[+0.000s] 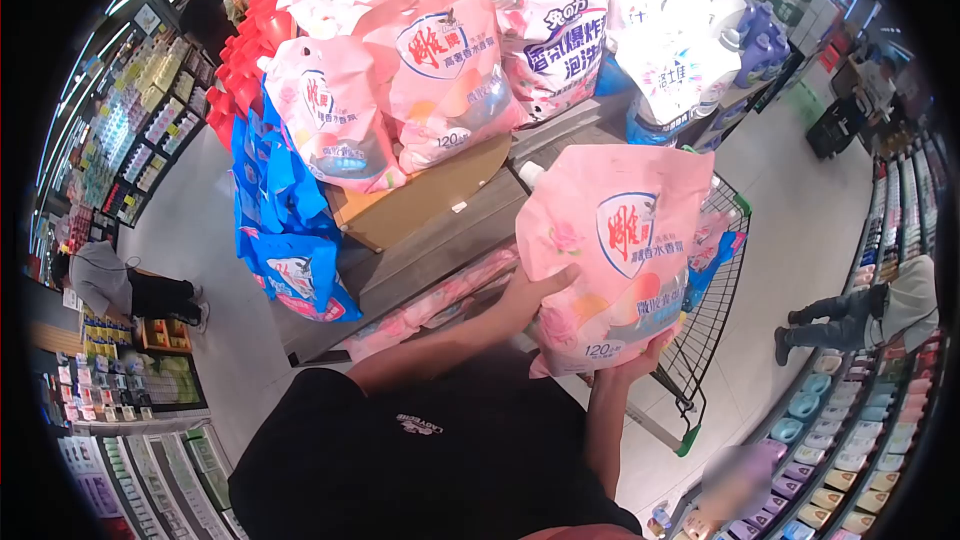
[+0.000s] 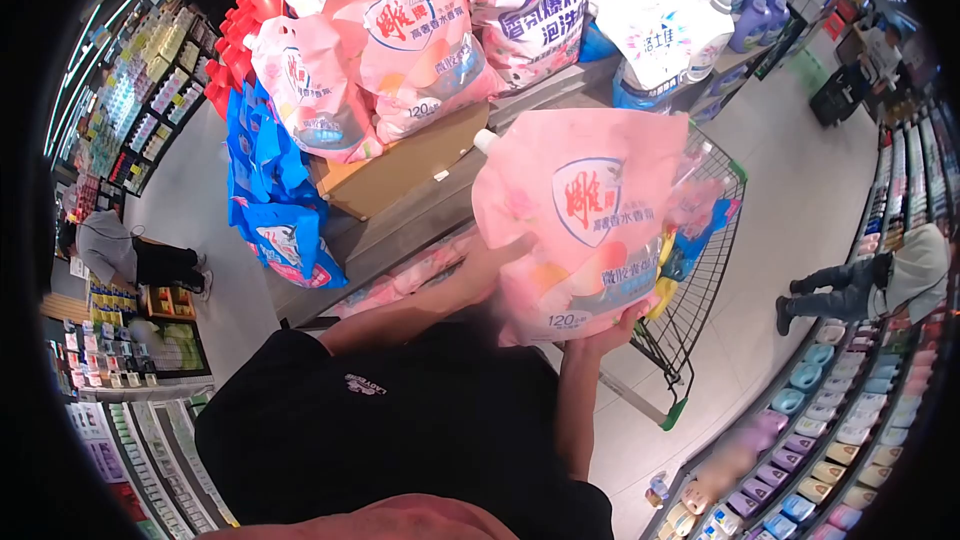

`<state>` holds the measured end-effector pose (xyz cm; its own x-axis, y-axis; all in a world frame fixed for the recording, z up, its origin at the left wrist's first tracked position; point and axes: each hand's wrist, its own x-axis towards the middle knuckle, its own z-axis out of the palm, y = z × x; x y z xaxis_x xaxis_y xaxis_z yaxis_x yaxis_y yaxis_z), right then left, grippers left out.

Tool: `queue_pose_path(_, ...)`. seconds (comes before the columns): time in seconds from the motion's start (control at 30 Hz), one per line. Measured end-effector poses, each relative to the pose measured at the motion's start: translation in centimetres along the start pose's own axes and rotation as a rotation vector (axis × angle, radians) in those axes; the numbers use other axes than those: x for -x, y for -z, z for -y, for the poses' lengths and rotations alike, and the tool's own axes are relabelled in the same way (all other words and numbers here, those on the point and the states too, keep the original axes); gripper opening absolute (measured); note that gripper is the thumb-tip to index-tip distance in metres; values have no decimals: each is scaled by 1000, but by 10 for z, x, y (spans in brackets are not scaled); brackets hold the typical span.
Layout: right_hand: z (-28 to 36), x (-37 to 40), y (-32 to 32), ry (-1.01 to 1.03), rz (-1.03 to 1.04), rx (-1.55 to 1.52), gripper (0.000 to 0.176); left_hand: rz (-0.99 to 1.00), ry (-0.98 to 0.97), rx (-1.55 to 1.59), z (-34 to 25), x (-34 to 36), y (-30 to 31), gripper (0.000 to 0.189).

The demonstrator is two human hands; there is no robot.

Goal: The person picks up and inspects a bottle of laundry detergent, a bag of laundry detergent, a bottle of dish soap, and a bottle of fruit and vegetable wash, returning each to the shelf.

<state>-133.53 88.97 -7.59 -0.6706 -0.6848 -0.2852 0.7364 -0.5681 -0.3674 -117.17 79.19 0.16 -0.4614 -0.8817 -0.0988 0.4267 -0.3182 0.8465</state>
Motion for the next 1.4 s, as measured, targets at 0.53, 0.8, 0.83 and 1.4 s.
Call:
queue_pose_path(0.53, -44, -5, -15, -861, 355, 353, 75, -201, -353, -359, -22, -3, 18, 13)
queue_pose_path(0.8, -62, -1, -28, -1002, 447, 577, 65, -492, -443, -411, -45, 16, 87, 24)
queue_pose_path(0.83, -67, -1, -25, -1020, 432, 594, 66, -496, -458, -477, -52, 19, 96, 31)
queue_pose_path(1.4, -181, -53, -52, -826, 502, 632, 97, -465, -466, -505, -38, -69, 195, 27)
